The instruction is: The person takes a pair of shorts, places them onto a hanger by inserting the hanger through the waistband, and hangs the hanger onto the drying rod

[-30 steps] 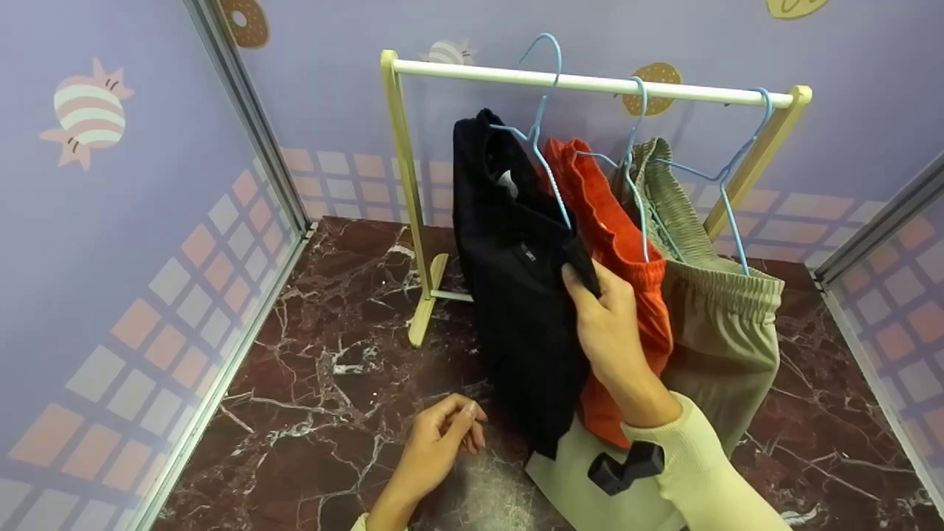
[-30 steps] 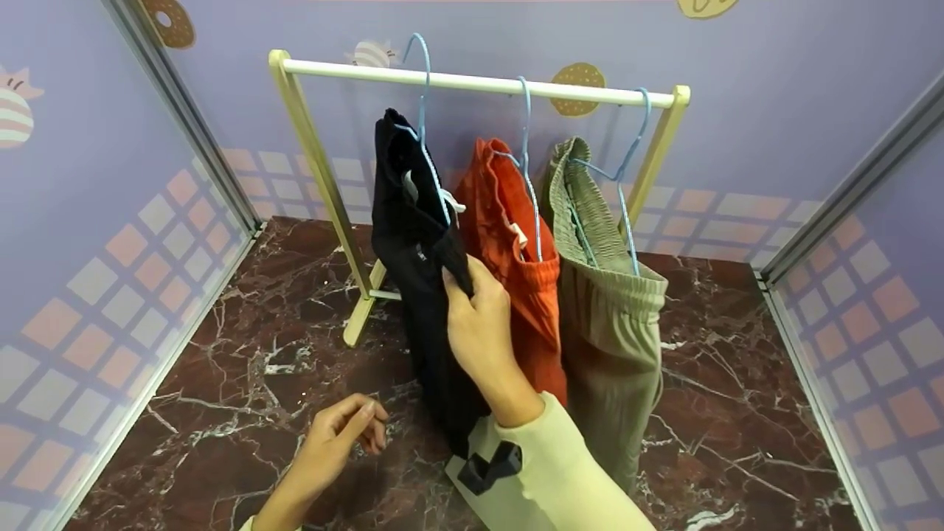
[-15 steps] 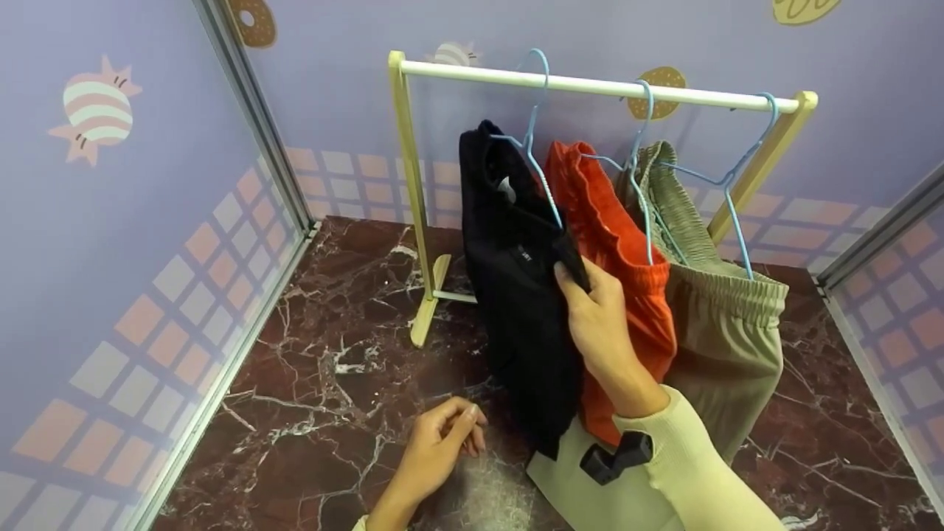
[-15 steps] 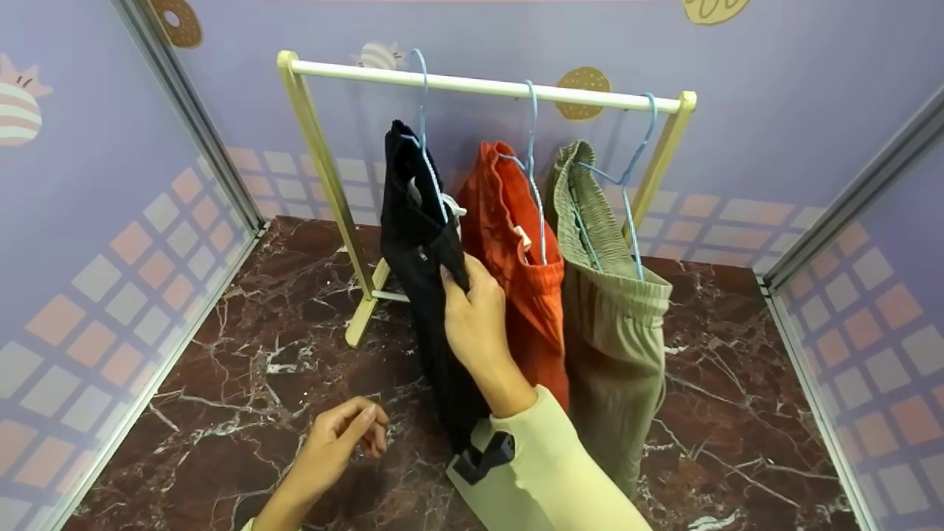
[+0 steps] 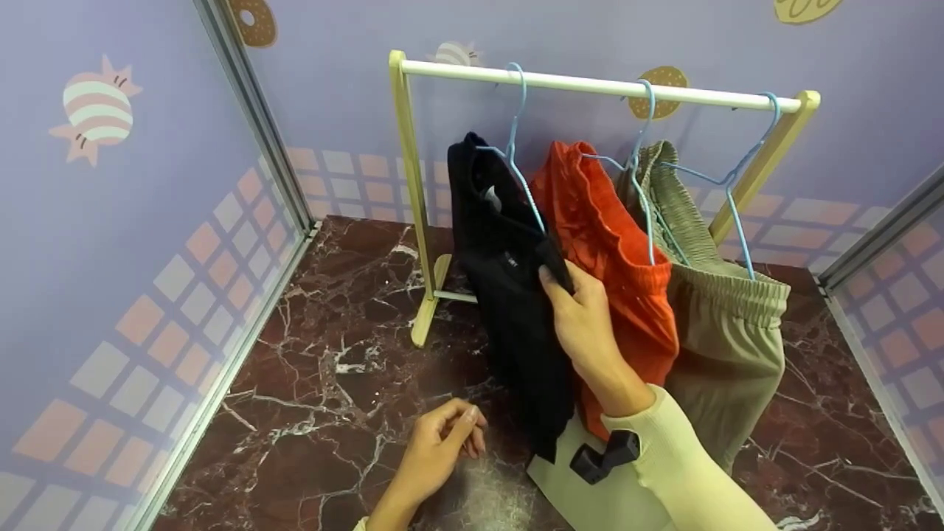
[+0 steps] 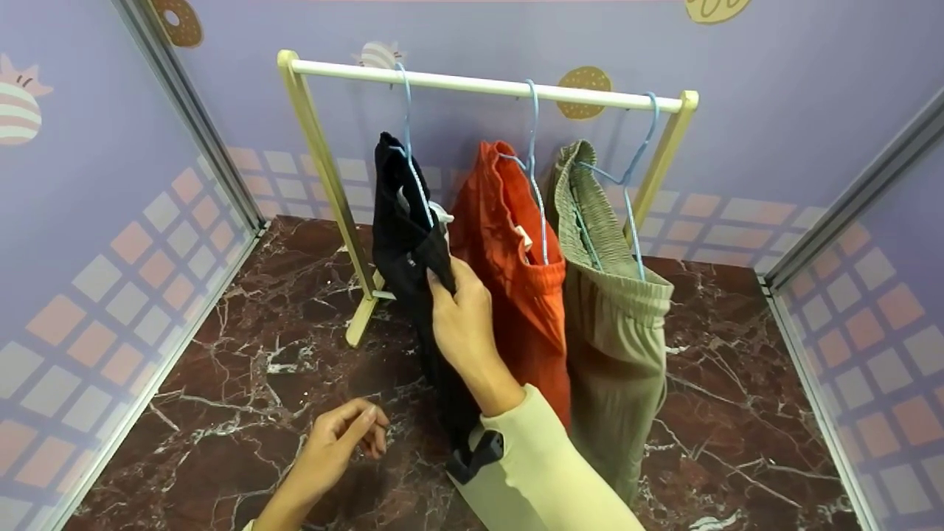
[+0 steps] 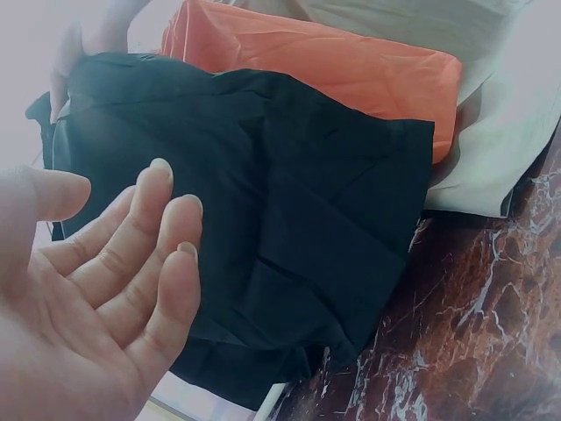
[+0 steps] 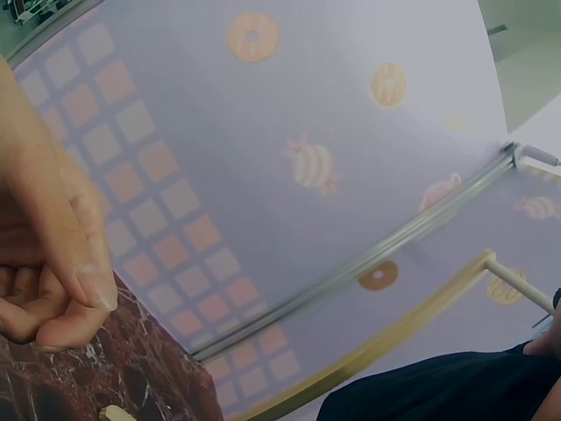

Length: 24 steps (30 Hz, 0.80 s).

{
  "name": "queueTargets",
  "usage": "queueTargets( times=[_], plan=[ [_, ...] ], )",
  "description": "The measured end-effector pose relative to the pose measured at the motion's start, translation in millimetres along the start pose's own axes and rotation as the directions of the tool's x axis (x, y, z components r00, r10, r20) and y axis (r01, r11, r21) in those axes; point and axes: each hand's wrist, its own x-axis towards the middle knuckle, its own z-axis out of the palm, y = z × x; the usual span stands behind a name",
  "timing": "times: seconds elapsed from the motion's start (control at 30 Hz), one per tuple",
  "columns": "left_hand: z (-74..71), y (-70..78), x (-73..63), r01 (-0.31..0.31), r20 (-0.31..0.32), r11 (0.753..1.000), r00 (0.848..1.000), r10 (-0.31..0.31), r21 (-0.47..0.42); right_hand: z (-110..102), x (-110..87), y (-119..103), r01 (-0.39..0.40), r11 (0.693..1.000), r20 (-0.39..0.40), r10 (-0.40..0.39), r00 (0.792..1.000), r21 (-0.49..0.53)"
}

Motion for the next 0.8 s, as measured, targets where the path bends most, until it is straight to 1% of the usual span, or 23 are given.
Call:
queueTargets(
  times=[0.1,0.23,0.57,0.73,0.8],
  plan=[
    [0.4,0.1,-0.2,-0.001,-0.002,1.0,1.0,0.001,-0.007,0,-1.1,1,-0.01,1.0,0.014,0.01,1.0,0.008],
    [1.2,1.0,-0.2,-0.004,-0.008,1.0,1.0,0.004,-0.012,-1,-1.6,3,-0.004,1.0,0.039,0.004,0.999,-0.009],
    [1.3,5.9,1.9,-0.009,-0.011,1.0,1.0,0.009,0.011,-14,-9.7,7,-0.027,0.999,0.146,0.034,0.989,-0.046],
    [1.4,9.2,2.6,-0.029,-0.02,0.999,0.999,0.029,0.039,-21,-16.2,7,-0.003,0.992,0.205,0.03,0.978,-0.127],
    [1.7,11.9,2.1,-0.039,-0.034,0.996,0.999,0.042,0.074,-24,-18.9,7,0.016,0.989,0.219,0.017,0.976,-0.145]
  ],
)
